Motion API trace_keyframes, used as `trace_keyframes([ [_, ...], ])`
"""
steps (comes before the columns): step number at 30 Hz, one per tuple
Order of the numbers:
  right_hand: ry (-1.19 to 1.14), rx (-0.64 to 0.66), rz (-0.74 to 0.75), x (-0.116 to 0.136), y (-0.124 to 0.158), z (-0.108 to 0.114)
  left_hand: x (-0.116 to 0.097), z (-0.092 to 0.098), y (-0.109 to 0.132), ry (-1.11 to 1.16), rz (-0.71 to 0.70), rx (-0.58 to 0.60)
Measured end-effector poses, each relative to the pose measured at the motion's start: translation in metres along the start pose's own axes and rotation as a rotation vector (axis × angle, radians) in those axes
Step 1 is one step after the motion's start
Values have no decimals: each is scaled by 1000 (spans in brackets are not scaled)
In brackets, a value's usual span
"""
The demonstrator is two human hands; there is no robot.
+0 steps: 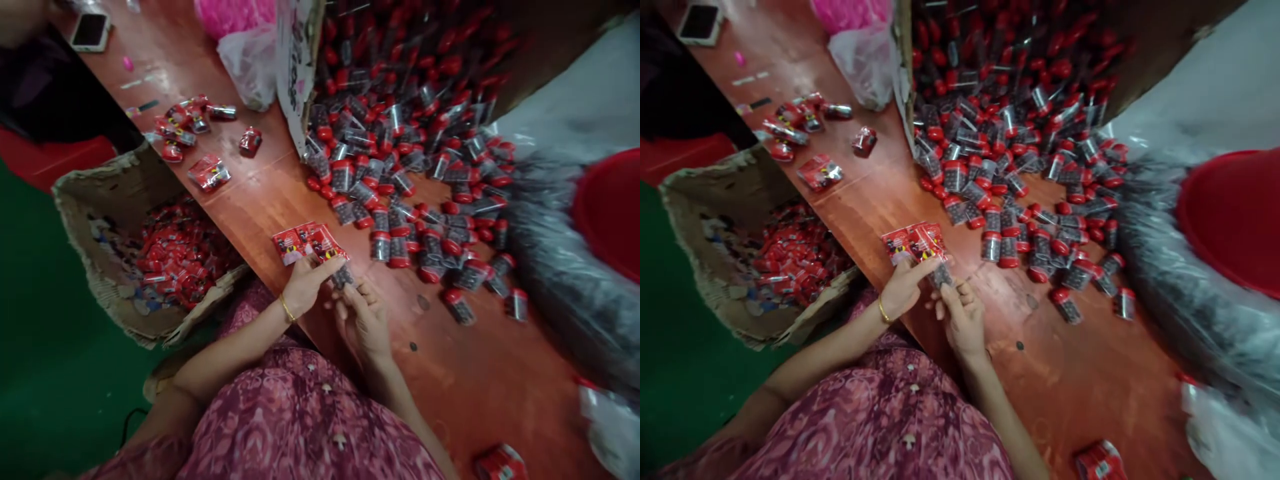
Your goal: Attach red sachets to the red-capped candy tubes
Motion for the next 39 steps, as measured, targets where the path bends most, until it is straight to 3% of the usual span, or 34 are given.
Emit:
trace_keyframes([
  [5,268,-64,152,8,6,3,1,-5,0,-79,-82,3],
  [10,484,-32,256,7,8,8,2,-10,-6,-29,-9,-32],
  [17,234,-99,195,10,3,8,5,-23,-2,-190,82,76],
  [20,153,-96,168,12,-1,11,4,-25,-1,-216,34,128],
  [24,135,-86,131,12,-3,18,2,-20,-5,-203,-45,97],
  [29,126,-118,92,4,-9,23,13,-15,-3,-262,-13,42],
  [33,110,-121,58,1,-15,27,17,-13,2,-173,40,23],
  [39,239,-216,210,8,-18,32,18,-10,5,-108,193,55],
])
Point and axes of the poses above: each hand's wrist, its own y-axis away from the middle knuckle, its own z-axis out of the back of the hand, x = y × z, the point moved 4 cm from there along -y, towards the middle knuckle, and after that the axes turned 7 degrees about x, right-handed, at the moved point
